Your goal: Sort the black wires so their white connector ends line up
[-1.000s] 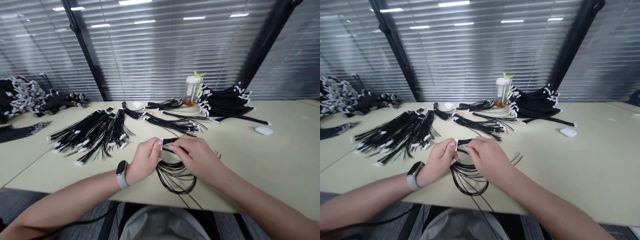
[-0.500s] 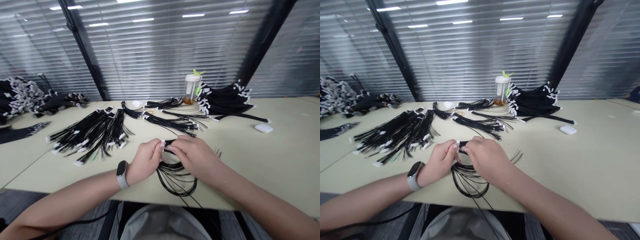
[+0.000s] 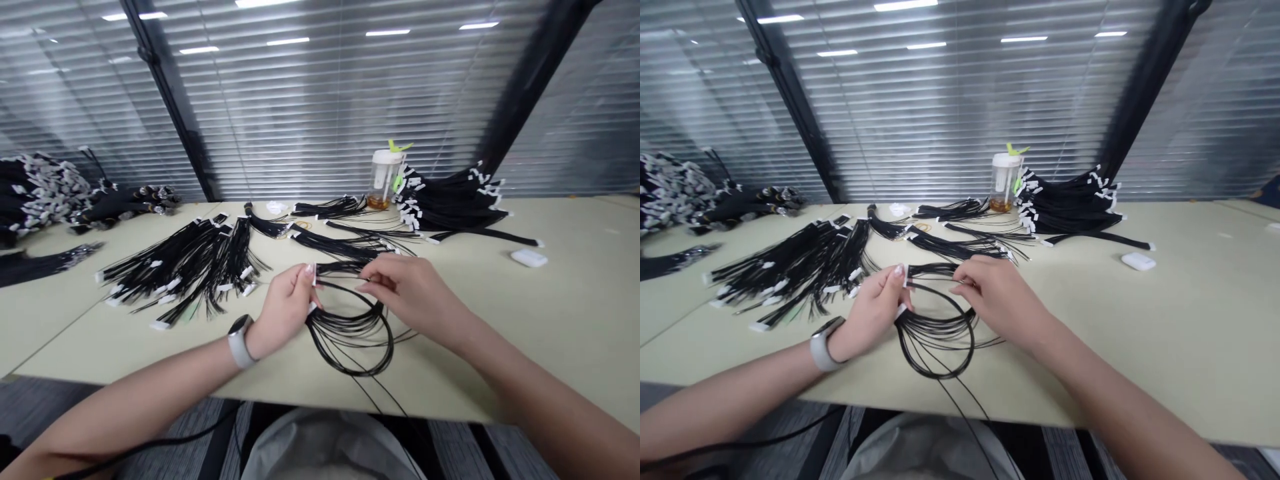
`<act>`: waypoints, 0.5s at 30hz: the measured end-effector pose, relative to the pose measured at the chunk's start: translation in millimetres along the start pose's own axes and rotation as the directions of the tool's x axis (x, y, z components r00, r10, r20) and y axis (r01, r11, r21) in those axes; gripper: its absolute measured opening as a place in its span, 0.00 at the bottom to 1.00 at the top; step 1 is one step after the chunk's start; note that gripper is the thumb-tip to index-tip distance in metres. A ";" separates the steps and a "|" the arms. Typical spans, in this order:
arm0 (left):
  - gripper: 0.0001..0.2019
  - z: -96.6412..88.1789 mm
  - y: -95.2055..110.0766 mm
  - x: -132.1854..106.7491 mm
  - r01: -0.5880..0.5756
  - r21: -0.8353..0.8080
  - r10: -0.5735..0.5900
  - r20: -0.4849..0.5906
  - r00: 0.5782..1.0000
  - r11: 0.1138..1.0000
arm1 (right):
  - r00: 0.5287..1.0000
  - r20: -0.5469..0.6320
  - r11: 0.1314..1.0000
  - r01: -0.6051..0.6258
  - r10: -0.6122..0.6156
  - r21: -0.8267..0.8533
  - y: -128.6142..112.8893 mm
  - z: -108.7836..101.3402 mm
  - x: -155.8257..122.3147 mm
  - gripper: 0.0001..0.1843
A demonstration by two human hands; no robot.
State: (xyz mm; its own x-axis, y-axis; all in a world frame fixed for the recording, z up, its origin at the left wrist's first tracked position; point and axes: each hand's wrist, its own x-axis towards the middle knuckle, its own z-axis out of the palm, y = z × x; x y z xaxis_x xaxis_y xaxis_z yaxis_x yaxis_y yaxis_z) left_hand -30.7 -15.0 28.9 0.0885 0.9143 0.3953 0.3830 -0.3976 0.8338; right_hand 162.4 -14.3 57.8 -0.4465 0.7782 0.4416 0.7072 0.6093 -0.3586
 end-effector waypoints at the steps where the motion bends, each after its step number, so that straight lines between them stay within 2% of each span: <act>1: 0.22 -0.7 -2.3 2.9 0.038 -0.018 -0.039 -0.035 0.999 0.999 | 1.000 -0.024 0.999 -0.017 0.016 -0.051 1.3 -0.3 -1.0 0.03; 4: 0.22 -2.0 -8.4 10.3 0.134 -0.069 -0.141 -0.112 0.984 0.989 | 0.986 -0.165 0.977 -0.031 -0.004 -0.210 -3.8 1.8 -6.6 0.10; 6: 0.22 -2.3 -9.7 13.3 0.169 -0.103 -0.182 -0.138 0.973 0.980 | 0.982 -0.189 0.965 -0.047 -0.003 -0.257 -11.7 2.9 -10.7 0.13; 8: 0.22 -2.4 -8.5 14.5 0.176 -0.120 -0.194 -0.156 0.969 0.977 | 0.996 -0.078 0.973 -0.067 0.051 -0.221 -18.4 3.0 -13.0 0.20; 10: 0.22 -2.5 -6.1 14.2 0.160 -0.118 -0.178 -0.165 0.970 0.980 | 0.989 0.106 0.990 -0.086 0.098 -0.115 -21.9 3.8 -13.1 0.22; 12: 0.22 -2.5 -4.0 13.3 0.141 -0.103 -0.157 -0.170 0.973 0.985 | 0.971 0.230 0.997 -0.077 0.071 0.013 -23.1 7.1 -12.0 0.20; 15: 0.22 -2.3 -2.7 11.7 0.136 -0.078 -0.148 -0.173 0.974 0.988 | 0.959 0.281 0.987 -0.014 -0.032 0.161 -24.3 16.9 -10.9 0.18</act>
State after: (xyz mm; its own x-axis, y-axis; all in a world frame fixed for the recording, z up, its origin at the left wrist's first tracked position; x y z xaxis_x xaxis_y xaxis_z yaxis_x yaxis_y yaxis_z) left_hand -32.7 -3.3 32.2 -0.1294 0.9358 0.3279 0.3184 -0.2740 0.9075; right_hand 140.8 -35.0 47.8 -0.6052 0.7695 0.2038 0.6158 0.6148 -0.4928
